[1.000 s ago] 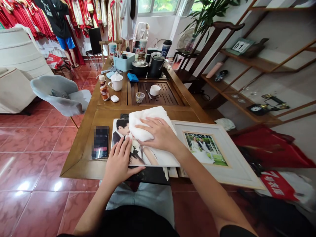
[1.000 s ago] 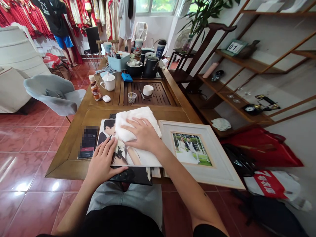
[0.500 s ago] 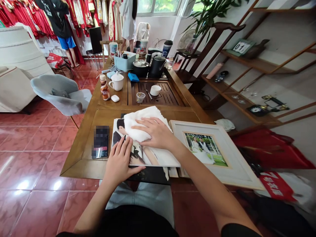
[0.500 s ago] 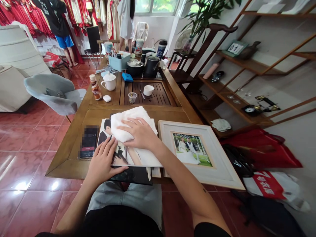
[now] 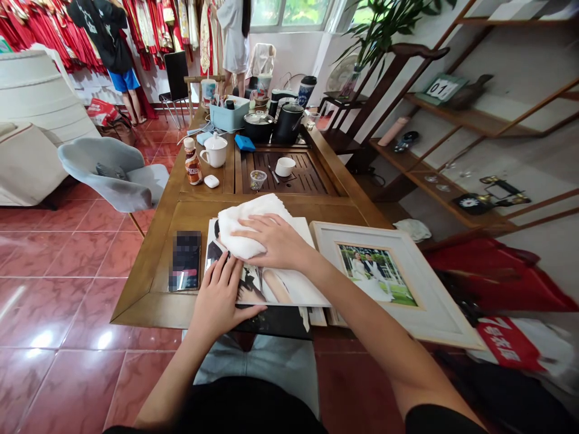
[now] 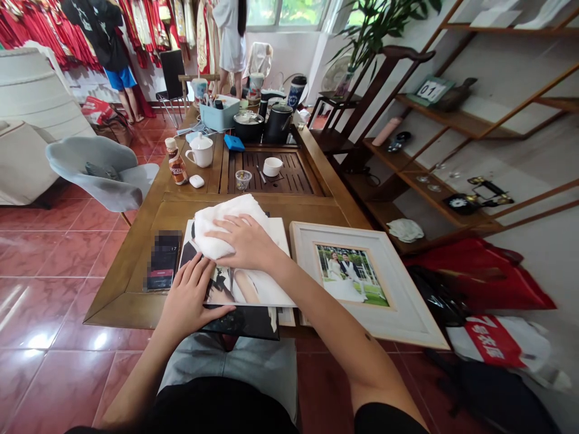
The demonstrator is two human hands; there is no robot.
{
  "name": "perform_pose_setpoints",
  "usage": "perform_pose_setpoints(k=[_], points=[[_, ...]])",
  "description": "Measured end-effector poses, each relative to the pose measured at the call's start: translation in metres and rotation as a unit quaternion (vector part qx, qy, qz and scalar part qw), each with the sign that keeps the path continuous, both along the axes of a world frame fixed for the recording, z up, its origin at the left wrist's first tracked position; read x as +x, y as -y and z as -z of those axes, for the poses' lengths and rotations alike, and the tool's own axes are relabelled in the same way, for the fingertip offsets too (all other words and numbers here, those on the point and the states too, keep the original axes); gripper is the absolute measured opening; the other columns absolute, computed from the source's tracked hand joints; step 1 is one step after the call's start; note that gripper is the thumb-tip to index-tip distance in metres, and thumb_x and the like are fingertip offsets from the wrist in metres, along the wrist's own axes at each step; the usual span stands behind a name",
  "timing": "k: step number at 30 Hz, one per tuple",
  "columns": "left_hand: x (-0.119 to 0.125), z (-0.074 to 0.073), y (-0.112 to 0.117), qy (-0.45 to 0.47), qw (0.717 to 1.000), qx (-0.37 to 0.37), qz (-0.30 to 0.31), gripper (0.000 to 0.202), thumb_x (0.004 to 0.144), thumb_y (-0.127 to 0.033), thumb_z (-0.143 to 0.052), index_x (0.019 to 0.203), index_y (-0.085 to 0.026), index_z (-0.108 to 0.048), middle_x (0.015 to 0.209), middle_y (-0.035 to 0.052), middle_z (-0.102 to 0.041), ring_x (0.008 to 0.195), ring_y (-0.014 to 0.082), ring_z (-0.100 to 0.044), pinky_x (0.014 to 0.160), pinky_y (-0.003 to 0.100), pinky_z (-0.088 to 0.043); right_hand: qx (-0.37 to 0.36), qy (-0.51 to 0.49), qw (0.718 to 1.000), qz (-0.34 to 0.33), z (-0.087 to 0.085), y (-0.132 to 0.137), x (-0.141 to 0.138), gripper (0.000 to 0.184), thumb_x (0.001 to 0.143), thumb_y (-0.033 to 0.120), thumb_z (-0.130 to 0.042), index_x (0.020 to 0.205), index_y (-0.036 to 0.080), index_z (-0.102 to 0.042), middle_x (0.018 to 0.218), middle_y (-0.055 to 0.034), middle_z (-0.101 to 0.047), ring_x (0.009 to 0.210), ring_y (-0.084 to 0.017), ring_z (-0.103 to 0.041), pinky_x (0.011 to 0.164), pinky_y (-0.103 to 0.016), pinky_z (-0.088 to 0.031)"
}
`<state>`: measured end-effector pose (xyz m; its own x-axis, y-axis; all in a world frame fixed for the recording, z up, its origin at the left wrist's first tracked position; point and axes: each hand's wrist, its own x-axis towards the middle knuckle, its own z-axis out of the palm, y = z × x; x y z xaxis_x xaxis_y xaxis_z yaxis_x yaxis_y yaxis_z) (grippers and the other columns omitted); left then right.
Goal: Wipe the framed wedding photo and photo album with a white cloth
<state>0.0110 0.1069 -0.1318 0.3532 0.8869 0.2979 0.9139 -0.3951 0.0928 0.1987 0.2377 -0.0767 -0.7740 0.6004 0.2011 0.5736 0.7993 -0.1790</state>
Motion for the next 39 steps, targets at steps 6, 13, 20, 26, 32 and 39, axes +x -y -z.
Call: perform_pose_setpoints(k=[6,13,20,26,32,39], points=[[0.0,0.0,0.0,-0.002,1.0,-0.003,-0.002,0.101,0.088,-0.079,-0.051,0.158,-0.009,-0.034,0.158,0.0193,-0.046,0.149,0.0372,-0.037,0.119,0.049,-0.032,-0.001,0.0,1.0,0.016,-0.001,-0.003,-0.005,0.058,0.091,0.051,-0.067,0.144,0.029,-0.058,0.154,-0.0106,-0.052,0.142,-0.032,-0.044,0.116,-0.052,-0.028],[0.0,-0.001,0.0,-0.005,1.0,0.003,-0.001,0.101,0.089,-0.08,-0.048,0.158,-0.007,-0.034,0.159,0.0186,-0.044,0.15,0.0365,-0.037,0.12,0.047,-0.03,-0.003,-0.008,1.0,0.018,0.0,-0.002,-0.002,0.056,0.09,0.052,-0.067,0.141,0.028,-0.06,0.152,-0.0103,-0.054,0.141,-0.032,-0.045,0.116,-0.053,-0.029],[0.0,-0.001,0.0,-0.003,1.0,-0.006,-0.001,0.101,0.088,-0.08,-0.051,0.155,-0.007,-0.038,0.158,0.0186,-0.046,0.149,0.0374,-0.037,0.12,0.048,-0.031,-0.007,-0.013,1.0,0.005,0.002,0.001,0.007,0.059,0.086,0.049,-0.072,0.141,0.031,-0.06,0.151,-0.0086,-0.056,0.139,-0.032,-0.048,0.115,-0.053,-0.03],[0.0,-0.001,0.0,0.001,1.0,-0.002,0.003,0.101,0.088,-0.08,-0.05,0.158,-0.009,-0.034,0.159,0.0191,-0.045,0.149,0.0365,-0.037,0.119,0.048,-0.032,0.0,-0.008,1.0,0.017,0.004,0.007,0.017,0.06,0.083,0.048,-0.075,0.139,0.03,-0.062,0.151,-0.0083,-0.055,0.14,-0.033,-0.047,0.116,-0.054,-0.03],[0.0,-0.001,0.0,-0.005,1.0,0.009,-0.001,0.102,0.088,-0.08,-0.05,0.158,-0.007,-0.034,0.16,0.018,-0.043,0.149,0.0361,-0.038,0.12,0.047,-0.03,0.011,-0.009,0.999,0.046,0.005,0.013,0.028,0.059,0.084,0.048,-0.075,0.139,0.029,-0.063,0.151,-0.009,-0.055,0.139,-0.034,-0.048,0.115,-0.055,-0.031],[0.001,-0.001,0.0,-0.001,1.0,0.011,-0.002,0.102,0.088,-0.08,-0.05,0.159,-0.01,-0.032,0.159,0.0181,-0.045,0.149,0.0364,-0.039,0.12,0.047,-0.03,0.011,-0.01,1.0,0.022,0.011,0.019,0.036,0.06,0.082,0.047,-0.076,0.139,0.033,-0.062,0.152,-0.0059,-0.055,0.14,-0.033,-0.048,0.114,-0.055,-0.032]])
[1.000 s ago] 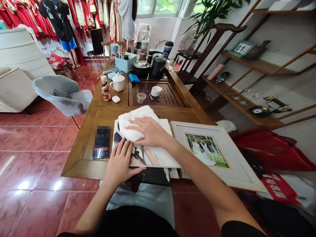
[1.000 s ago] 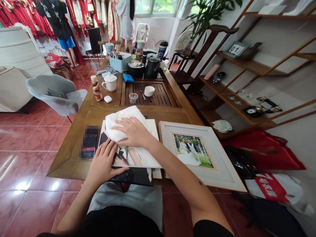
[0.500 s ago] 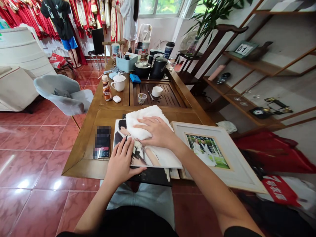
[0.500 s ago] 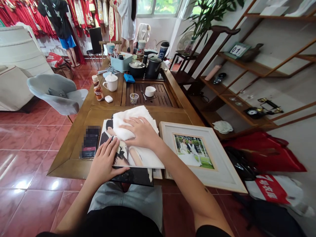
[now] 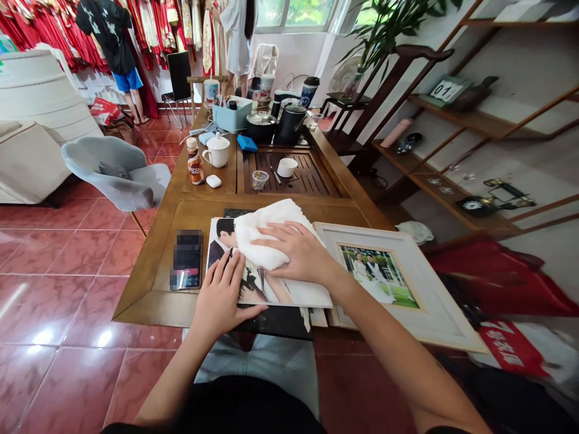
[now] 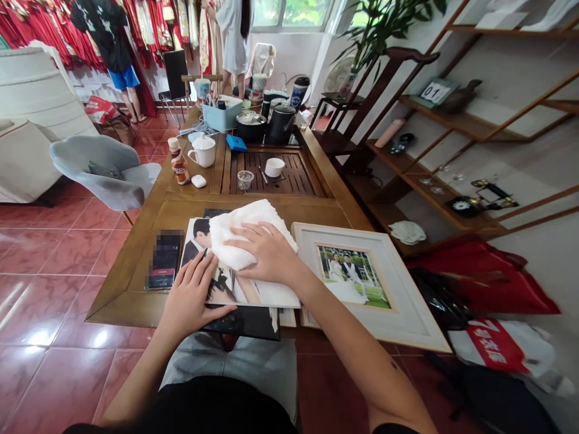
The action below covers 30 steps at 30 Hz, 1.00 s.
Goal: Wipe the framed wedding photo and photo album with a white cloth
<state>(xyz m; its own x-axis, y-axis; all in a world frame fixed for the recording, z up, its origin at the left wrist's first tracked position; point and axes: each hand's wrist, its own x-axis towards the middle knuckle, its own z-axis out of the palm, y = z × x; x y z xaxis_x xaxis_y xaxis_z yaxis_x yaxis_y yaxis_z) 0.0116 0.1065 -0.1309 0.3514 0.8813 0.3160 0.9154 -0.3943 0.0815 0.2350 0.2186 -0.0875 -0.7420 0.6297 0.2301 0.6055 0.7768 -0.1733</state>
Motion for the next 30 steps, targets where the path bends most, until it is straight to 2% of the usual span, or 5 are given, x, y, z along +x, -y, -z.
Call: perform_pose_setpoints(k=[9,14,19,24,30], points=[[0.0,-0.001,0.0,-0.007,1.0,-0.002,0.003,0.102,0.088,-0.08,-0.051,0.158,-0.008,-0.034,0.161,0.0163,-0.043,0.149,0.0359,-0.038,0.119,0.047,-0.032,0.004,-0.007,1.0,0.004,0.004,0.012,0.013,0.062,0.081,0.043,-0.077,0.14,0.032,-0.061,0.151,-0.0069,-0.055,0.14,-0.033,-0.048,0.115,-0.055,-0.032],[0.0,-0.001,0.0,-0.008,1.0,-0.001,-0.001,0.102,0.088,-0.08,-0.05,0.157,-0.007,-0.035,0.161,0.0162,-0.042,0.149,0.036,-0.038,0.12,0.047,-0.031,0.026,-0.012,0.999,0.043,0.008,0.021,0.02,0.059,0.081,0.043,-0.076,0.138,0.03,-0.063,0.15,-0.0091,-0.057,0.139,-0.034,-0.049,0.115,-0.056,-0.03],[0.001,0.0,0.0,-0.006,1.0,-0.001,-0.001,0.102,0.087,-0.081,-0.049,0.157,-0.008,-0.036,0.16,0.0162,-0.043,0.149,0.0363,-0.039,0.12,0.047,-0.03,0.013,-0.004,1.0,0.006,0.01,0.034,0.022,0.067,0.076,0.042,-0.079,0.14,0.032,-0.061,0.152,-0.0071,-0.054,0.14,-0.034,-0.047,0.116,-0.056,-0.029],[0.0,0.0,0.0,-0.007,1.0,0.004,0.0,0.102,0.088,-0.081,-0.048,0.156,-0.006,-0.038,0.16,0.0169,-0.044,0.149,0.0358,-0.039,0.119,0.046,-0.032,0.02,-0.013,0.999,0.025,0.009,0.044,0.021,0.066,0.076,0.041,-0.079,0.139,0.031,-0.062,0.15,-0.0083,-0.057,0.139,-0.035,-0.048,0.116,-0.056,-0.028],[0.0,0.0,-0.001,0.0,1.0,0.01,0.002,0.099,0.089,-0.081,-0.047,0.154,-0.007,-0.041,0.159,0.0177,-0.044,0.148,0.0362,-0.04,0.119,0.047,-0.033,0.024,-0.029,0.999,-0.035,0.012,0.052,0.022,0.064,0.077,0.042,-0.077,0.139,0.031,-0.062,0.15,-0.0066,-0.056,0.139,-0.033,-0.049,0.116,-0.054,-0.028]])
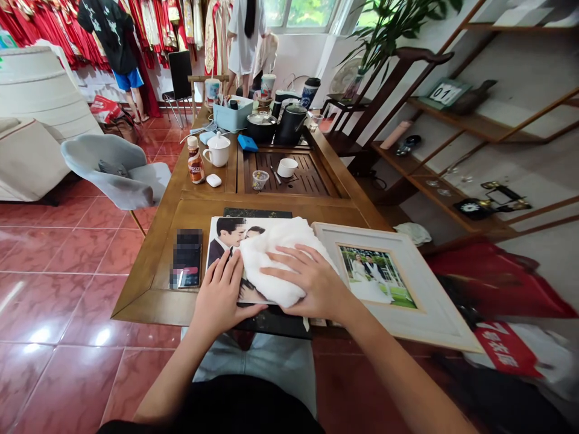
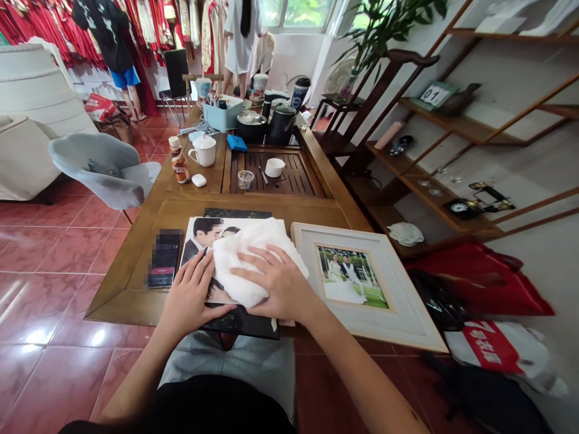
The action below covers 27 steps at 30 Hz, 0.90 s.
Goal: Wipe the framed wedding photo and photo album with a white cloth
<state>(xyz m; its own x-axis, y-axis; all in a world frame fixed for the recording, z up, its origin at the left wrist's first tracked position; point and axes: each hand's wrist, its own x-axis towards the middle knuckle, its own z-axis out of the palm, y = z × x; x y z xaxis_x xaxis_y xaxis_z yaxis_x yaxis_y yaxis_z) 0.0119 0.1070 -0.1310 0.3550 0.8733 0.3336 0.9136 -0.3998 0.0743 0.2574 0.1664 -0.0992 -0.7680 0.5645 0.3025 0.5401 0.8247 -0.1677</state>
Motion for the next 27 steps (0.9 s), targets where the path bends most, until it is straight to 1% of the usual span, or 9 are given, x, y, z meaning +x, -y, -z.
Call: perform_pose_setpoints(k=[4,9,11,14,17,19,22,24,27], points=[[0.0,-0.001,0.0,-0.008,1.0,0.004,-0.001,0.101,0.089,-0.081,-0.046,0.155,-0.006,-0.039,0.16,0.0161,-0.044,0.148,0.0356,-0.04,0.119,0.046,-0.032,0.017,-0.005,0.999,0.047,0.002,0.002,0.001,0.062,0.079,0.042,-0.076,0.138,0.028,-0.063,0.149,-0.0097,-0.058,0.137,-0.035,-0.05,0.115,-0.055,-0.029],[0.001,-0.001,0.001,-0.011,1.0,-0.001,0.001,0.098,0.089,-0.08,-0.047,0.152,-0.004,-0.044,0.159,0.0182,-0.044,0.148,0.0361,-0.04,0.119,0.047,-0.033,0.018,-0.001,1.0,-0.005,0.003,0.007,0.002,0.066,0.077,0.042,-0.076,0.14,0.03,-0.061,0.15,-0.0078,-0.056,0.138,-0.034,-0.05,0.115,-0.054,-0.028],[0.001,-0.001,0.001,-0.007,1.0,-0.002,-0.003,0.099,0.089,-0.08,-0.048,0.153,-0.005,-0.042,0.16,0.0174,-0.044,0.148,0.036,-0.04,0.119,0.046,-0.033,0.025,-0.006,1.0,0.013,0.003,0.007,0.003,0.062,0.078,0.041,-0.075,0.138,0.03,-0.062,0.148,-0.0076,-0.058,0.137,-0.032,-0.051,0.114,-0.052,-0.029],[0.001,-0.001,0.001,-0.006,1.0,0.001,-0.001,0.1,0.089,-0.08,-0.048,0.155,-0.005,-0.038,0.16,0.0165,-0.044,0.148,0.0353,-0.04,0.119,0.046,-0.032,0.039,-0.013,0.998,0.048,0.004,0.008,0.003,0.06,0.078,0.042,-0.076,0.136,0.028,-0.063,0.147,-0.0095,-0.059,0.135,-0.034,-0.052,0.113,-0.053,-0.029],[0.0,0.0,0.0,-0.009,1.0,0.001,0.005,0.098,0.09,-0.079,-0.047,0.152,-0.003,-0.043,0.159,0.0174,-0.045,0.148,0.0354,-0.04,0.118,0.047,-0.033,0.036,-0.014,0.999,0.013,0.005,0.011,0.002,0.065,0.077,0.045,-0.075,0.138,0.029,-0.061,0.148,-0.009,-0.058,0.137,-0.035,-0.05,0.114,-0.055,-0.027],[0.0,0.0,0.0,-0.009,1.0,0.001,0.004,0.098,0.09,-0.079,-0.048,0.152,-0.003,-0.043,0.159,0.0177,-0.045,0.148,0.0356,-0.039,0.118,0.047,-0.032,0.034,-0.018,0.999,-0.002,0.005,0.012,0.003,0.063,0.078,0.044,-0.074,0.138,0.029,-0.061,0.148,-0.0077,-0.059,0.136,-0.033,-0.051,0.114,-0.053,-0.027],[0.0,0.0,0.0,-0.006,1.0,0.002,-0.003,0.101,0.088,-0.08,-0.049,0.156,-0.006,-0.037,0.16,0.0168,-0.043,0.149,0.0355,-0.039,0.119,0.046,-0.031,0.046,-0.032,0.997,0.044,0.007,0.012,0.006,0.055,0.08,0.039,-0.072,0.134,0.027,-0.064,0.144,-0.0082,-0.062,0.133,-0.033,-0.054,0.113,-0.052,-0.03],[0.0,0.001,0.0,-0.005,1.0,0.002,-0.003,0.102,0.088,-0.081,-0.049,0.158,-0.008,-0.035,0.16,0.0165,-0.044,0.149,0.0352,-0.039,0.119,0.046,-0.031,0.055,-0.04,0.996,0.063,0.007,0.013,0.007,0.055,0.079,0.039,-0.072,0.132,0.026,-0.066,0.142,-0.0096,-0.063,0.132,-0.034,-0.055,0.113,-0.053,-0.03],[0.0,0.0,0.001,-0.009,1.0,0.004,0.002,0.1,0.089,-0.08,-0.046,0.156,-0.007,-0.037,0.159,0.0172,-0.045,0.148,0.0349,-0.04,0.118,0.046,-0.032,0.053,-0.042,0.997,0.03,0.008,0.019,0.004,0.059,0.076,0.041,-0.073,0.133,0.026,-0.065,0.142,-0.0092,-0.063,0.133,-0.035,-0.054,0.113,-0.054,-0.029]])
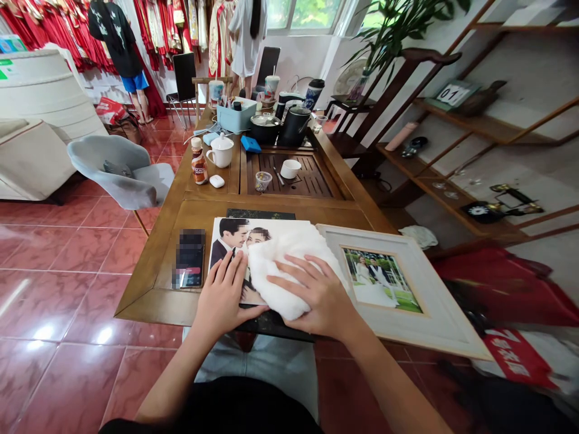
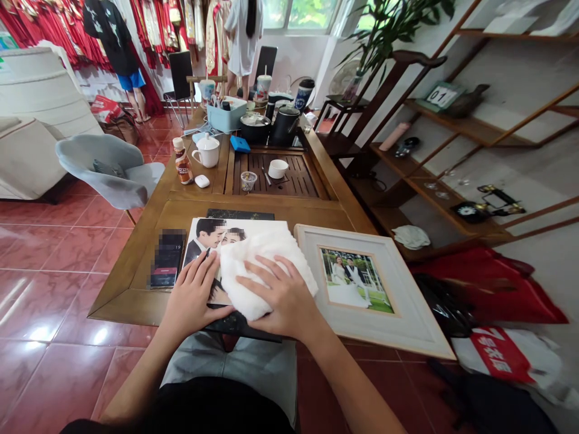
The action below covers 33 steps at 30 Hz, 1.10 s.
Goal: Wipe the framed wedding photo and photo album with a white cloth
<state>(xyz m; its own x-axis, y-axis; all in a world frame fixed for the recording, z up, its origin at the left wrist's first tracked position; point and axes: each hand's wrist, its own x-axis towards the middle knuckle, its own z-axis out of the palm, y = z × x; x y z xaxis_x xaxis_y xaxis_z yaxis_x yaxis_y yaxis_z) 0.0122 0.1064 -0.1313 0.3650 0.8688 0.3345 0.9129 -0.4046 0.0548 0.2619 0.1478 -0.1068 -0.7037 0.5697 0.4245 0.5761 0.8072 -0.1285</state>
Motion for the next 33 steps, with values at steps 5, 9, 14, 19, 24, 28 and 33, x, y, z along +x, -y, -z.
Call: perform_pose_setpoints(k=[5,9,14,19,24,28,33], points=[[0.0,-0.001,0.0,0.001,1.0,-0.003,-0.007,0.1,0.089,-0.08,-0.047,0.156,-0.006,-0.038,0.161,0.0155,-0.042,0.149,0.035,-0.039,0.119,0.045,-0.031,0.004,-0.007,1.0,0.026,-0.001,0.003,-0.003,0.054,0.076,0.036,-0.072,0.129,0.025,-0.067,0.14,-0.0088,-0.065,0.13,-0.034,-0.057,0.111,-0.052,-0.032],[-0.001,-0.002,0.0,-0.003,1.0,-0.007,0.001,0.098,0.089,-0.078,-0.049,0.154,-0.005,-0.04,0.16,0.0175,-0.043,0.149,0.0358,-0.039,0.119,0.046,-0.032,0.0,-0.013,1.0,0.01,0.0,0.005,-0.005,0.056,0.076,0.038,-0.07,0.13,0.026,-0.067,0.141,-0.0086,-0.064,0.131,-0.035,-0.055,0.112,-0.054,-0.03],[-0.001,-0.001,0.0,0.0,1.0,-0.007,-0.006,0.1,0.089,-0.08,-0.049,0.156,-0.006,-0.038,0.161,0.0171,-0.043,0.149,0.0358,-0.039,0.119,0.046,-0.031,-0.003,-0.015,1.0,0.023,-0.001,0.007,-0.004,0.053,0.076,0.035,-0.069,0.128,0.026,-0.067,0.139,-0.0073,-0.066,0.13,-0.032,-0.057,0.112,-0.051,-0.031],[-0.001,-0.002,0.0,-0.003,1.0,-0.017,0.002,0.096,0.089,-0.076,-0.052,0.155,-0.006,-0.04,0.161,0.0176,-0.042,0.149,0.0357,-0.038,0.119,0.046,-0.032,-0.001,-0.009,1.0,0.011,0.0,0.013,-0.006,0.055,0.076,0.038,-0.068,0.13,0.026,-0.067,0.141,-0.0081,-0.064,0.131,-0.034,-0.055,0.114,-0.054,-0.03],[0.0,-0.003,0.0,0.001,1.0,-0.013,-0.006,0.1,0.088,-0.078,-0.052,0.157,-0.008,-0.036,0.16,0.0175,-0.043,0.149,0.0364,-0.039,0.119,0.047,-0.032,0.002,-0.012,0.999,0.043,0.0,0.015,-0.003,0.05,0.078,0.035,-0.067,0.127,0.026,-0.068,0.138,-0.0074,-0.067,0.129,-0.033,-0.057,0.112,-0.052,-0.033],[0.0,-0.003,0.0,-0.005,1.0,-0.019,0.0,0.098,0.089,-0.076,-0.053,0.156,-0.006,-0.038,0.161,0.0173,-0.042,0.149,0.0358,-0.038,0.119,0.046,-0.032,0.016,-0.018,0.999,0.035,0.0,0.018,-0.005,0.05,0.078,0.036,-0.067,0.126,0.024,-0.068,0.136,-0.0087,-0.067,0.129,-0.034,-0.057,0.111,-0.053,-0.032],[-0.001,-0.004,0.0,-0.004,1.0,-0.013,-0.002,0.1,0.088,-0.078,-0.052,0.156,-0.005,-0.038,0.161,0.0181,-0.042,0.149,0.0361,-0.039,0.119,0.047,-0.032,0.021,-0.028,0.999,0.039,-0.002,0.021,-0.006,0.045,0.081,0.036,-0.064,0.124,0.024,-0.068,0.134,-0.0087,-0.069,0.126,-0.033,-0.059,0.11,-0.052,-0.033]])
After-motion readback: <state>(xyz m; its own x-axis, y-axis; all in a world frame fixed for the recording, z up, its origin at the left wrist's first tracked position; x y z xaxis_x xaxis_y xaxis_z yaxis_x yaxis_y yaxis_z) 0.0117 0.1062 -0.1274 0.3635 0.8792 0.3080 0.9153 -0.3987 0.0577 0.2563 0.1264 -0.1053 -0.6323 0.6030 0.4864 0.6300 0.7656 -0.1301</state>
